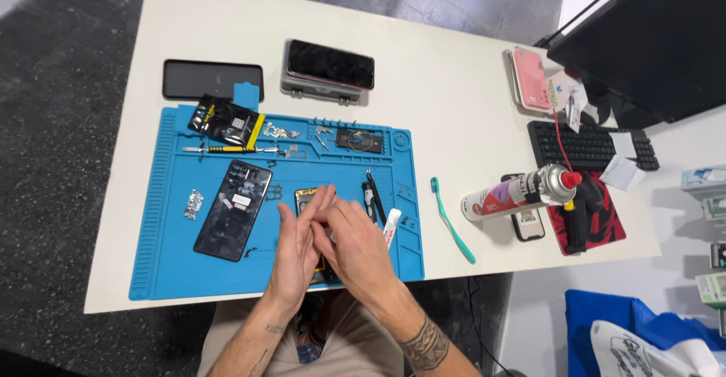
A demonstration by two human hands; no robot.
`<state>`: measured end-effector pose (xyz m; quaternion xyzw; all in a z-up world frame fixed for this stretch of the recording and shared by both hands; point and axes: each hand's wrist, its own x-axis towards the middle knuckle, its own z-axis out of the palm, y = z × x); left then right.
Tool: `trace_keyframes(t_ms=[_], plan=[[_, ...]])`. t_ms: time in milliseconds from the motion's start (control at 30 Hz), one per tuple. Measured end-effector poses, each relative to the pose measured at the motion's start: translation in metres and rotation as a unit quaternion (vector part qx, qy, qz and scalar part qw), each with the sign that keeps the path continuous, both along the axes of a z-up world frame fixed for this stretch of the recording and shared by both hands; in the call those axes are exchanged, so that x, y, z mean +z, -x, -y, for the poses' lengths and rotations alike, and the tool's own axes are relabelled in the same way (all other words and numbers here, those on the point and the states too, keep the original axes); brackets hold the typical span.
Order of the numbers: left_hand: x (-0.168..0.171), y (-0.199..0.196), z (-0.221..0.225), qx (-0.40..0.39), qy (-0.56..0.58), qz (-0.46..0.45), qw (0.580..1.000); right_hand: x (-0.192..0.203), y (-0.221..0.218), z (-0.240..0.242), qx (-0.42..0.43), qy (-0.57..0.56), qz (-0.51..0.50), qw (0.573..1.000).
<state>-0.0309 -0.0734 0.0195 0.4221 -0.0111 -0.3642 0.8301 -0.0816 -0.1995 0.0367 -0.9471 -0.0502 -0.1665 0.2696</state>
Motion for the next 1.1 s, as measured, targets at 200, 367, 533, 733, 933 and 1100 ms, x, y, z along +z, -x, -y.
trace_keyframes(t_ms=[200,367,533,733,933,1100], plan=[[0.002,-0.001,-0.001,-0.05,-0.008,-0.005,0.999,-0.017,-0.005,0.009,-0.022,-0.029,-0.006,0.999],[0.001,0.001,-0.009,-0.01,-0.052,0.099,0.994,-0.029,-0.018,0.069,-0.082,-0.091,0.022,0.992],[-0.008,-0.01,-0.051,0.089,-0.179,0.222,0.954,-0.022,-0.048,0.161,-0.247,-0.095,-0.095,0.96],[-0.01,-0.025,-0.083,-0.013,-0.372,0.35,0.86,-0.029,-0.069,0.195,-0.251,0.003,-0.121,0.96],[-0.019,-0.059,-0.066,-0.115,-0.314,0.675,0.657,-0.003,-0.031,0.133,-0.222,0.02,-0.081,0.971],[0.001,-0.076,-0.013,-0.321,-0.388,0.781,0.37,-0.01,0.012,0.062,-0.295,0.042,-0.299,0.906]])
